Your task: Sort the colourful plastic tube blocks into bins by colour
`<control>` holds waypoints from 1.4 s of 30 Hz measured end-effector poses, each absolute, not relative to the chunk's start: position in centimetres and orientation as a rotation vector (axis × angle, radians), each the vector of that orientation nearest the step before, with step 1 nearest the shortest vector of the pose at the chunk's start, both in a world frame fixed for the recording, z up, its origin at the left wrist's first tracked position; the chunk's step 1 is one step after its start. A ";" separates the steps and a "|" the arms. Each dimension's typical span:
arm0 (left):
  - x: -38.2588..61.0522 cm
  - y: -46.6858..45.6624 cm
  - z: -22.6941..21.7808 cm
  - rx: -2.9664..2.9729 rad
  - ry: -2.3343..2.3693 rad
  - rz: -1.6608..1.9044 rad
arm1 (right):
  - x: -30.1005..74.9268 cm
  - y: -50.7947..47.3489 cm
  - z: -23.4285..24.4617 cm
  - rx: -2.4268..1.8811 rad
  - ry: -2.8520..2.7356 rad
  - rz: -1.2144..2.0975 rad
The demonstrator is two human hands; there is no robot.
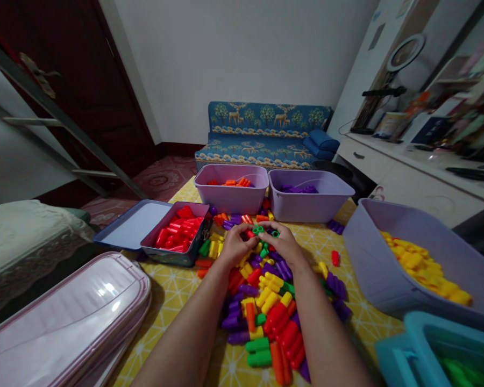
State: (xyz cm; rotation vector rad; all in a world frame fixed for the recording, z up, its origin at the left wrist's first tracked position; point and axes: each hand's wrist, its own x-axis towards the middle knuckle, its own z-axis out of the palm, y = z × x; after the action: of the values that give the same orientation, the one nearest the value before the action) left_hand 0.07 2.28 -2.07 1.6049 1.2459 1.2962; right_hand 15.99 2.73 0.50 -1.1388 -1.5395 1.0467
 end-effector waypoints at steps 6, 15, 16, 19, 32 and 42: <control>-0.1 2.6 -2.4 1.760 1.305 1.347 | 15.6 3.1 0.5 -1.169 -1.758 0.726; -0.1 2.5 -1.7 1.849 1.276 1.509 | 15.5 2.4 2.7 -1.263 -1.820 0.509; -0.1 2.5 -1.7 1.832 1.246 1.487 | 15.4 2.3 3.1 -1.241 -1.775 0.554; -0.1 2.4 -1.8 1.800 1.257 1.405 | 15.3 1.8 4.5 -1.140 -1.517 0.669; -0.1 2.3 -1.9 1.809 1.362 1.266 | 19.4 -1.9 11.5 -0.580 -0.572 0.097; 0.1 2.1 -1.6 1.793 1.391 1.227 | 24.0 -5.8 12.5 -0.460 -0.560 0.054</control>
State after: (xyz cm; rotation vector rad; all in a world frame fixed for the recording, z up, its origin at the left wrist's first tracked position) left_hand 0.12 2.06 -1.57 1.7933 1.3906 1.2267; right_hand 23.97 -5.79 12.54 -0.4602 -0.5596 0.0542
